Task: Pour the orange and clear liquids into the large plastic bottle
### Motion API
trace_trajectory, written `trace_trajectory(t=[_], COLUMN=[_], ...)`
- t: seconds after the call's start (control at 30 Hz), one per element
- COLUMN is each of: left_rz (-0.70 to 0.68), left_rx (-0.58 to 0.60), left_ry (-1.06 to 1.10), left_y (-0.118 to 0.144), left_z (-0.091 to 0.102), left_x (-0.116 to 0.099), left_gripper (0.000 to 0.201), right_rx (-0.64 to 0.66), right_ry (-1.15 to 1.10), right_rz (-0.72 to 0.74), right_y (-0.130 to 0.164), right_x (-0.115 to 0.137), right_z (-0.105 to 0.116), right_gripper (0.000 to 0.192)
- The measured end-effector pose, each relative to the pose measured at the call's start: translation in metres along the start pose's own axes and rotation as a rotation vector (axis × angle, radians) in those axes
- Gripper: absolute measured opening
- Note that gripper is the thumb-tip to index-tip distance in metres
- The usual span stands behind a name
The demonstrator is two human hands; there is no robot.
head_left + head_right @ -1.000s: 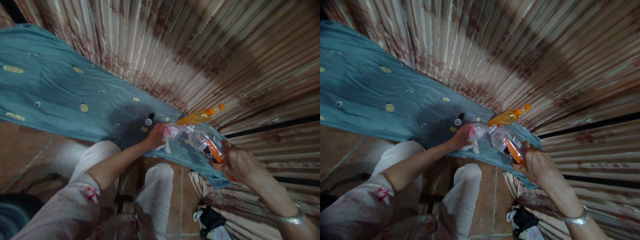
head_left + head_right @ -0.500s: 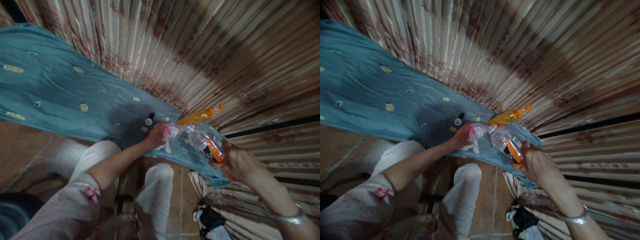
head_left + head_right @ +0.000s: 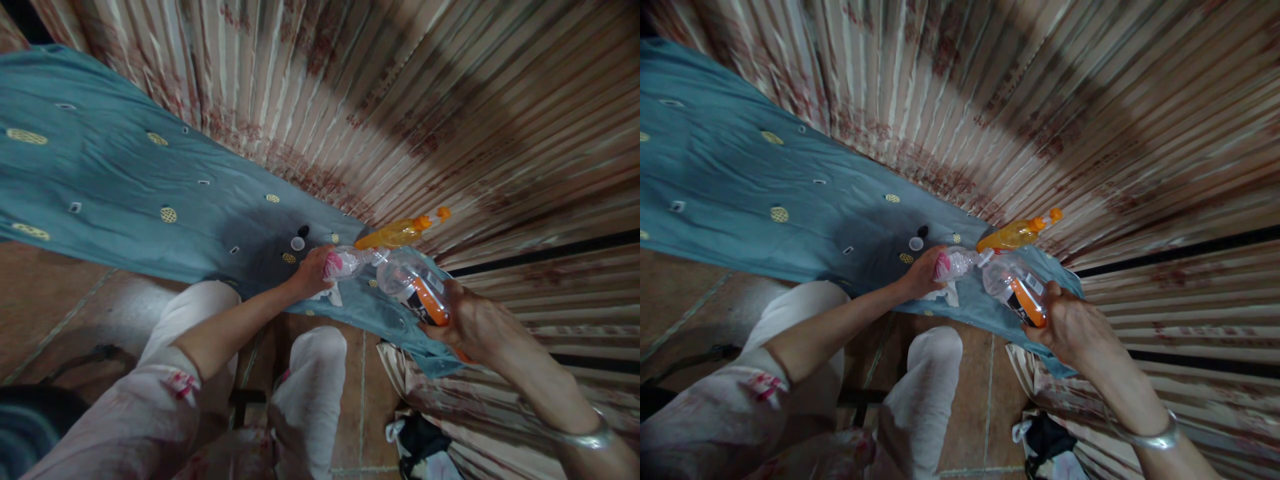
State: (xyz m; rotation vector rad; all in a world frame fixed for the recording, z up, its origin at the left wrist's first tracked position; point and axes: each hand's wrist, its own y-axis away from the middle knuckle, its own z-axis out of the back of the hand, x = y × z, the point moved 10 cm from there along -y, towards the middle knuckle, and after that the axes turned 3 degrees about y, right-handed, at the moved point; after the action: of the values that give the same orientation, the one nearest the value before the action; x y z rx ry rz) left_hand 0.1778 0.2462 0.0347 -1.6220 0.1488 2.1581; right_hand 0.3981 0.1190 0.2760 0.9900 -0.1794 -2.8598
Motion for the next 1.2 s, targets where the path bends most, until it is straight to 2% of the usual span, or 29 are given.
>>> trace_trajectory(t=[0.13,0.33,0.67,0.9,1.07,1.2], left_rz=[0.001,-0.007,-0.054,-0.021,-0.047,-0.063], left_rx=[-0.025,0.007,-0.043,-0.017,-0.020,-0.015], left_ry=[0.016,0.015,0.048,0.011,0.023,0.040], left_y=[-0.0003,-0.0020,-0.0025,-0.0017,-0.0027,-0.0036], left_z=[0.0029,0.0007,0.0010,-0.0006,0.0011,0.0009], left_x=[0.0005,0.0040,0.0064,0.0028,0.0024,0.0068], left_gripper=[0.104,0.103,0.099,0.103,0.101,0.101], right_rx=[0.011,0.052,-0.060,-0.039,0.020,-0.013], right_ry=[0.001,0.008,-0.013,-0.035,-0.023,-0.019], right_rz=[0.008,-0.014,0.037,0.040,0.006,0.014], right_y=[-0.0004,-0.0016,0.0042,0.0022,0.0007,0.0011], right_x=[0.0009,0.0001,0.0016,0.0017,0.0006,0.0017], right_z=[-0.0013,-0.0013,0.0009,0.0014,-0.0011,0.0007], right_gripper=[0.035,0.034,0.030,0.030,0.029,0.031])
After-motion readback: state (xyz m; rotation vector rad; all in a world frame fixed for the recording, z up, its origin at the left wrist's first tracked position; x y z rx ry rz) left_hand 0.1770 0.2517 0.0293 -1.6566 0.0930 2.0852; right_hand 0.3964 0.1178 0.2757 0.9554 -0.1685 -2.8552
